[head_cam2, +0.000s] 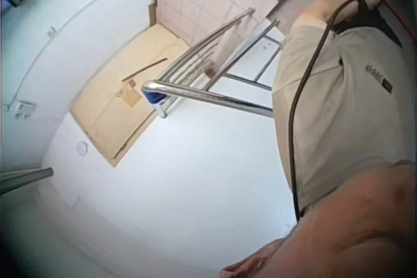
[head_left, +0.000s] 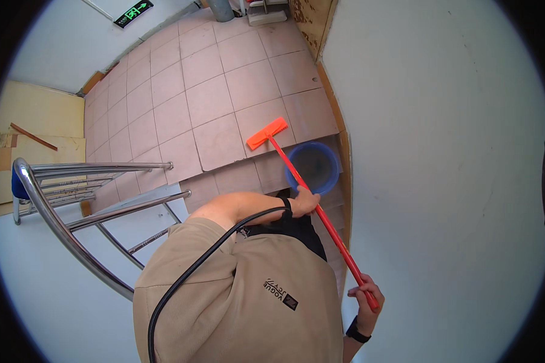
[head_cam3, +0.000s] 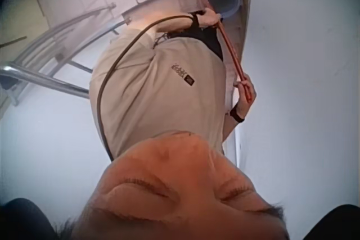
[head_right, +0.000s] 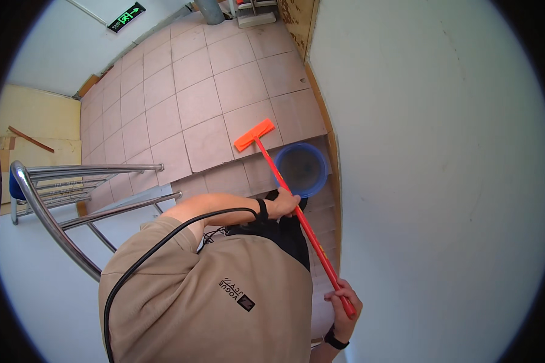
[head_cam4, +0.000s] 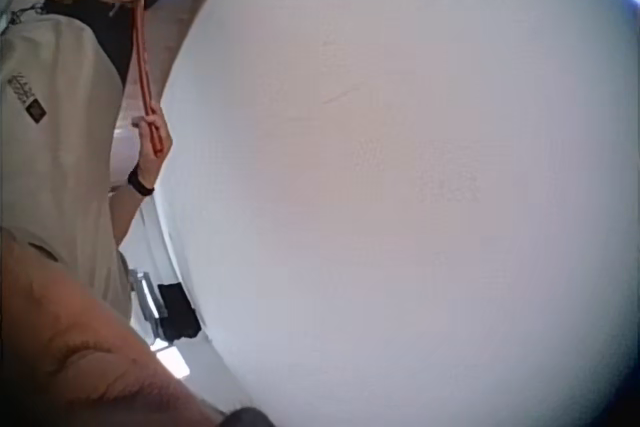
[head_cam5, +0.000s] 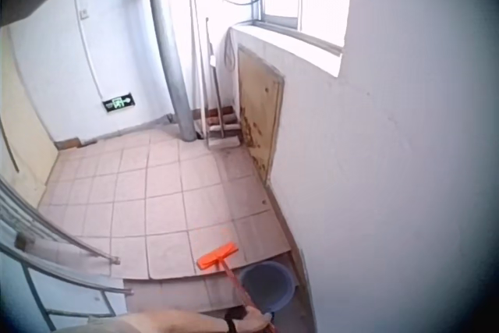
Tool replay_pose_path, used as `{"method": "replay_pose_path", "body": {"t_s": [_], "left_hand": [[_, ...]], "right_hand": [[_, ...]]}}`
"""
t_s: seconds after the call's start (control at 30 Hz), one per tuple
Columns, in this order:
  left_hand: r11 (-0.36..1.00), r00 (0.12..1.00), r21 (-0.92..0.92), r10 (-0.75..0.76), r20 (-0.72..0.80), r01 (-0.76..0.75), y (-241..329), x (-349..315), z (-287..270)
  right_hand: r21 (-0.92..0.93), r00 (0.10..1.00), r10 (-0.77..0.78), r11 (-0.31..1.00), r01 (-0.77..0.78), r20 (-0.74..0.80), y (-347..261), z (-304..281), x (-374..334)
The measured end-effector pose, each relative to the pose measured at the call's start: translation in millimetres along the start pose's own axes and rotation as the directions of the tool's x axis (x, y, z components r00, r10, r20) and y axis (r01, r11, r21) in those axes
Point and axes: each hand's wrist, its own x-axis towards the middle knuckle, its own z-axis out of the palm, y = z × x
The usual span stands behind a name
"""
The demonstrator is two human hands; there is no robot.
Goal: Pushing water on a tiled floor into a bucket using a squeegee.
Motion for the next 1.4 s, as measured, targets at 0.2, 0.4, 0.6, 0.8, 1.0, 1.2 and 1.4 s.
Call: {"method": "replay_pose_path", "body": {"t_s": [0.2,0.4,0.6,0.8,1.0,1.2,1.4], "left_hand": [[0.993,0.986,-0.023,-0.114,0.125,0.118,9.3,-30.3,20.4],[0.999,0.998,0.007,-0.054,0.008,0.054,15.2,-15.9,0.8],[1.0,0.999,0.012,0.012,-0.051,-0.011,2.1,39.6,-56.2],[0.996,0.996,-0.058,0.063,-0.057,-0.067,38.8,35.1,-87.5],[0.999,0.984,0.019,0.049,-0.168,-0.046,47.6,59.2,-115.2],[0.996,0.978,0.079,0.06,-0.198,-0.045,47.0,75.1,-132.9],[0.999,0.993,0.002,0.05,-0.108,-0.05,12.4,62.7,-107.1]], "right_hand": [[-0.017,0.999,-0.006,1.0,0.006,-0.035,-14.4,-25.5,-10.9],[0.002,1.0,-0.016,1.0,0.016,-0.003,-14.0,-4.2,8.8],[0.026,0.991,-0.032,0.999,0.029,0.128,-3.0,32.5,42.3],[0.083,0.983,-0.012,0.997,-0.003,0.181,-9.5,61.9,65.7],[0.082,0.967,-0.046,0.996,0.026,0.25,-6.0,83.6,85.8],[0.05,0.953,-0.063,0.997,0.05,0.295,0.9,98.2,92.0],[0.039,0.956,-0.06,0.998,0.051,0.289,15.5,64.7,66.4]]}}
